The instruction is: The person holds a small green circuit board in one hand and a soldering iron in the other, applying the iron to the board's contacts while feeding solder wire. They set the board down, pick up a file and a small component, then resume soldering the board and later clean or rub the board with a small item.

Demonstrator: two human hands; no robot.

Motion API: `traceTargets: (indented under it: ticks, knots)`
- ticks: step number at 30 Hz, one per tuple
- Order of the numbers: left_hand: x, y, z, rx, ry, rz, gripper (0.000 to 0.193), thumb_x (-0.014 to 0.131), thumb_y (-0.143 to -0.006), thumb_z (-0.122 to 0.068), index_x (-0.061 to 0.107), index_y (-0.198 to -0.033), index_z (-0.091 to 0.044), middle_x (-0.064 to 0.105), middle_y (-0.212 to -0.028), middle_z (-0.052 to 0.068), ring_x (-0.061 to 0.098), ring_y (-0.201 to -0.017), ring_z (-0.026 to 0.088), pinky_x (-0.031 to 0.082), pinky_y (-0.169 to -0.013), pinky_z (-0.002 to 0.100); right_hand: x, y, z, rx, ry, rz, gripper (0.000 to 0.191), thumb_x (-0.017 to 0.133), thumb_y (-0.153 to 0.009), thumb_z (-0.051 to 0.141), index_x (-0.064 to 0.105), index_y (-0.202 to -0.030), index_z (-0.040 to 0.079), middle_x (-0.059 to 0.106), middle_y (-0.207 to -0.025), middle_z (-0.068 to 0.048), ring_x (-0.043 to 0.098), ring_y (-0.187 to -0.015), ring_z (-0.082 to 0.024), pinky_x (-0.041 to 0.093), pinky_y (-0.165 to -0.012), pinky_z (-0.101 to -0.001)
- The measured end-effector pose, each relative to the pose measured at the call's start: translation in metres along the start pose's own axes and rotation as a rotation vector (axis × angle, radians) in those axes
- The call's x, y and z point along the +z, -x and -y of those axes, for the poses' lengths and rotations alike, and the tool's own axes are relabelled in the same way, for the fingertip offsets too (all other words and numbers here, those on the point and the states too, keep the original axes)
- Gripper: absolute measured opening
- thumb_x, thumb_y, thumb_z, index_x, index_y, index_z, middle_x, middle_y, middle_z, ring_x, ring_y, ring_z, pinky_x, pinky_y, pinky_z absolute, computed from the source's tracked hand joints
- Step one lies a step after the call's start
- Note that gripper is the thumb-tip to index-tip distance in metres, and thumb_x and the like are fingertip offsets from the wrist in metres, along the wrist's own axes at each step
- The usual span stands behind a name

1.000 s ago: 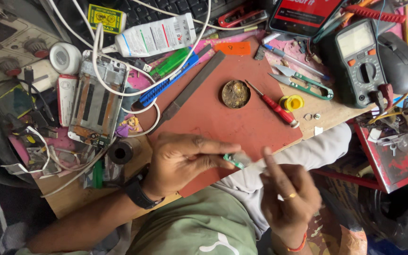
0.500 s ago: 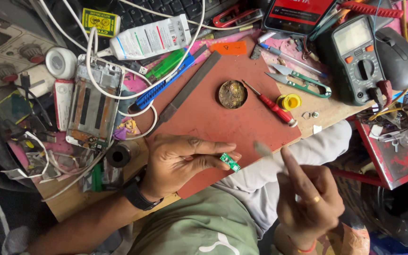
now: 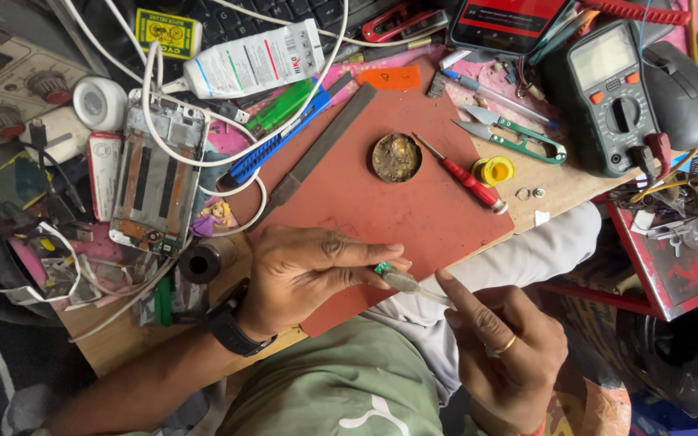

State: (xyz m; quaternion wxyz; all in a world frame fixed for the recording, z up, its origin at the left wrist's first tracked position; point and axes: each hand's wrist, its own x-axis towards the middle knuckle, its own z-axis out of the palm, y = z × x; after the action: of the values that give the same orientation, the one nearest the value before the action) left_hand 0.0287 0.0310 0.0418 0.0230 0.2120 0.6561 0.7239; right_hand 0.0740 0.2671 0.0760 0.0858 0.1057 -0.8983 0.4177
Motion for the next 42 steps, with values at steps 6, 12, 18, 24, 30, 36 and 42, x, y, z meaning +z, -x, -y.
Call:
traceTargets:
  ticks: [6,12,18,24,30,36,42]
  knots:
    - [0.0,0.0,0.0,0.048,-0.098,-0.021,0.03,0.08,-0.089,0.003,0.074,-0.119,0.002,0.078,-0.116,0.014,0.079,-0.102,0.021,0.069,-0.088,0.031,0.013,0.003,-0.001,0.101,-0.066,-0.162,0.051,0.073,-0.078,-0.011,0.073,-0.126,0.006,0.057,-0.08,-0.004,0.048,-0.059,-0.01,0.036,-0.056,-0.0226]
    - [0.001,0.005,0.004,-0.039,0.135,-0.002,0.023,0.071,-0.098,0.006,0.07,-0.12,0.006,0.076,-0.119,0.018,0.078,-0.11,0.027,0.071,-0.094,0.036,0.008,0.005,-0.004,0.018,-0.101,-0.083,0.053,0.076,-0.069,-0.008,0.074,-0.12,0.006,0.056,-0.072,-0.004,0.045,-0.057,-0.009,0.034,-0.056,-0.0259]
    - [0.001,0.008,0.009,-0.076,0.346,-0.003,0.021,0.068,-0.102,0.005,0.066,-0.123,0.005,0.075,-0.121,0.016,0.076,-0.117,0.031,0.07,-0.098,0.038,0.008,0.004,-0.001,0.048,-0.136,-0.008,0.05,0.072,-0.072,-0.009,0.075,-0.12,0.005,0.056,-0.073,-0.003,0.053,-0.06,-0.008,0.039,-0.057,-0.0239]
    - [0.005,0.01,0.007,-0.075,0.063,-0.025,0.024,0.077,-0.094,0.006,0.073,-0.118,0.007,0.077,-0.117,0.019,0.078,-0.102,0.025,0.069,-0.092,0.034,0.021,0.006,-0.011,0.137,-0.41,0.014,0.031,0.069,-0.09,0.0,0.073,-0.121,-0.002,0.054,-0.078,-0.002,0.048,-0.07,-0.01,0.036,-0.065,-0.0231]
    - [0.006,0.008,0.005,-0.169,0.289,-0.029,0.027,0.073,-0.095,0.006,0.069,-0.122,0.008,0.075,-0.117,0.018,0.077,-0.111,0.025,0.068,-0.099,0.034,0.04,0.02,-0.022,0.244,-0.749,-0.084,0.026,0.064,-0.106,0.01,0.066,-0.124,-0.008,0.056,-0.094,-0.002,0.047,-0.083,-0.007,0.037,-0.076,-0.0193]
    - [0.008,0.009,0.006,-0.147,0.243,-0.04,0.025,0.073,-0.095,0.007,0.069,-0.12,0.01,0.075,-0.118,0.019,0.076,-0.112,0.026,0.066,-0.1,0.035,0.043,0.019,-0.035,0.356,-0.927,0.133,0.019,0.069,-0.1,0.009,0.065,-0.11,-0.008,0.053,-0.094,-0.002,0.047,-0.084,-0.009,0.04,-0.076,-0.0218]
    - [0.007,0.011,0.006,-0.238,0.277,-0.038,0.028,0.069,-0.1,0.004,0.067,-0.127,0.01,0.076,-0.12,0.019,0.076,-0.114,0.025,0.066,-0.103,0.034,0.052,0.014,-0.04,0.373,-1.091,0.082,0.01,0.069,-0.097,0.001,0.064,-0.1,-0.007,0.055,-0.088,-0.006,0.046,-0.076,-0.01,0.035,-0.064,-0.0237]
